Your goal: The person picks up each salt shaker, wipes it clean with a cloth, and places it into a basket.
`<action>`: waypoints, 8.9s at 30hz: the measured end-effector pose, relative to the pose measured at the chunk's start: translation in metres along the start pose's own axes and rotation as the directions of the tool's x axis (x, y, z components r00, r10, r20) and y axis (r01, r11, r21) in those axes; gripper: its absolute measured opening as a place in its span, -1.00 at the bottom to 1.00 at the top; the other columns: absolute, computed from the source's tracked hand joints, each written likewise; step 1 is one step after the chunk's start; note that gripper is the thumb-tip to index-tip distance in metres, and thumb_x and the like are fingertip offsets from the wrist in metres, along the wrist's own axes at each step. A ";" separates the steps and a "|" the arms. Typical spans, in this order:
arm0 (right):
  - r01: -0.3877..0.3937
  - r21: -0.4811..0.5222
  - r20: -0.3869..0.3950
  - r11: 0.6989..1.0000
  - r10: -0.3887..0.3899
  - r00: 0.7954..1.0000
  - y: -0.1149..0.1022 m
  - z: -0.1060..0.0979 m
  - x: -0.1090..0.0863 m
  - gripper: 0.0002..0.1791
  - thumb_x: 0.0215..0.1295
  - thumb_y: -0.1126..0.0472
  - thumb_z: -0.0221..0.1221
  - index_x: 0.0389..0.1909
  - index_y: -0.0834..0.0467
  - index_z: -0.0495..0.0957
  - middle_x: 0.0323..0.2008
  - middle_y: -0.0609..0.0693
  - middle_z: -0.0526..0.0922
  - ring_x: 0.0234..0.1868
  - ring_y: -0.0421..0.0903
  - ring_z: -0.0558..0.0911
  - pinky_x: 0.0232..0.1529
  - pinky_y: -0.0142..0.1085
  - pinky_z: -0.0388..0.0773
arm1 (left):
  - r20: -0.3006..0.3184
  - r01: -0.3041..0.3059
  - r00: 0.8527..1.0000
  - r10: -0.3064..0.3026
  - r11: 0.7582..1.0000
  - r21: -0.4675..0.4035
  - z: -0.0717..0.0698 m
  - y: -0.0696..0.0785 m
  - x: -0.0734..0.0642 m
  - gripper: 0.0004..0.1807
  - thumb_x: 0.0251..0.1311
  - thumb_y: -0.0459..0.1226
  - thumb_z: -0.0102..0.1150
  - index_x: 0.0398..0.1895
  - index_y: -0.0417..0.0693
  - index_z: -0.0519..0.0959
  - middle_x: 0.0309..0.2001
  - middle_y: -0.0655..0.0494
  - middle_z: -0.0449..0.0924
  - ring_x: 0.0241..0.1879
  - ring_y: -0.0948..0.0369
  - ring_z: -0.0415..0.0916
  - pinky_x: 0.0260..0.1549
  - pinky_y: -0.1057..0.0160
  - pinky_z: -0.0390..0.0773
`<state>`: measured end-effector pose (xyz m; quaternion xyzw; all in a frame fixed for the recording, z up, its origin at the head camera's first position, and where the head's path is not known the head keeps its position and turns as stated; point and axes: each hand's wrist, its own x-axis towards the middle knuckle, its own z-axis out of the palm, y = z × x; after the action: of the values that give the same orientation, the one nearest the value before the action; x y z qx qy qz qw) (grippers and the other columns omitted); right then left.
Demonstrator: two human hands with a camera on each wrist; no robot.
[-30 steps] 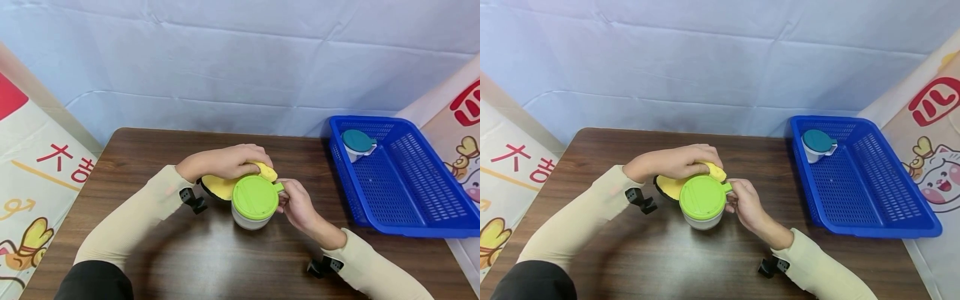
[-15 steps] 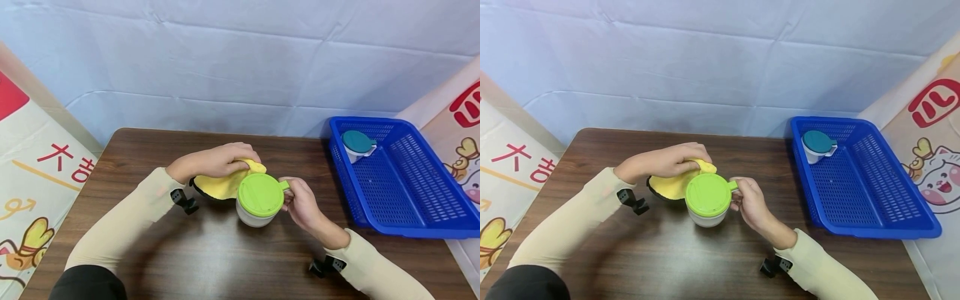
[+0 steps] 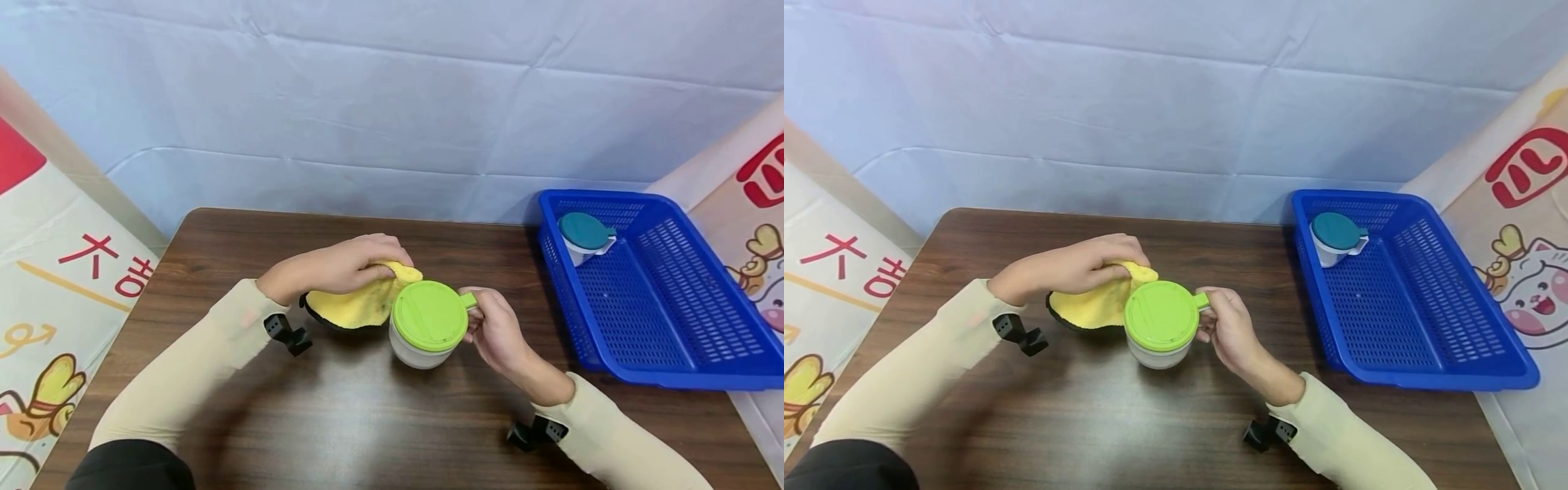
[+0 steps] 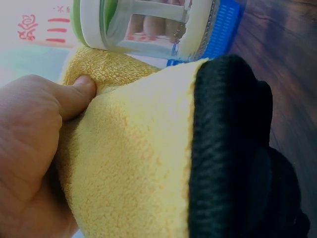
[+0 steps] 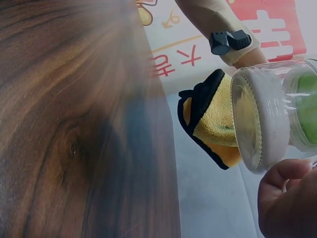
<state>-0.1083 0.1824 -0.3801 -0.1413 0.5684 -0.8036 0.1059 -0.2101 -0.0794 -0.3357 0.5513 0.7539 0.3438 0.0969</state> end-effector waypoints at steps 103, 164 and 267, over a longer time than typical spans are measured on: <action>-0.050 0.081 -0.110 0.995 0.059 0.992 0.000 0.000 0.004 -0.65 0.42 0.36 -0.38 -0.61 0.09 0.05 -0.61 -0.04 -0.07 -0.60 -0.13 -0.05 -0.53 -0.26 -0.16 | -0.203 0.098 0.978 -0.051 0.968 0.230 0.004 0.011 -0.011 -0.88 0.36 -0.19 0.29 -0.10 0.06 0.66 -0.19 0.26 0.57 -0.27 0.32 0.46 -0.17 0.24 0.51; -0.119 0.075 0.096 0.990 0.112 0.989 0.005 0.013 0.003 -0.68 0.38 0.37 -0.35 -0.62 0.12 0.03 -0.63 -0.03 0.01 -0.64 -0.14 0.06 -0.55 -0.29 -0.07 | -0.146 -0.101 0.984 0.104 0.994 0.032 0.006 0.009 0.016 -0.78 0.32 -0.29 0.33 0.01 -0.05 0.71 -0.09 0.20 0.60 -0.14 0.33 0.47 -0.08 0.29 0.50; -0.015 0.048 -0.049 0.999 0.017 0.999 -0.003 0.000 0.005 -0.66 0.43 0.36 -0.37 -0.60 0.10 0.01 -0.64 -0.05 0.00 -0.63 -0.13 0.00 -0.60 -0.28 -0.12 | -0.047 -0.051 0.998 0.044 0.988 -0.143 -0.001 -0.007 0.001 -0.84 0.39 -0.35 0.23 -0.03 -0.06 0.70 -0.08 0.22 0.64 -0.10 0.29 0.51 -0.05 0.23 0.52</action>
<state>-0.1125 0.1814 -0.3769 -0.1144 0.5527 -0.8192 0.1017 -0.2165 -0.0795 -0.3393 0.5531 0.7156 0.4117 0.1119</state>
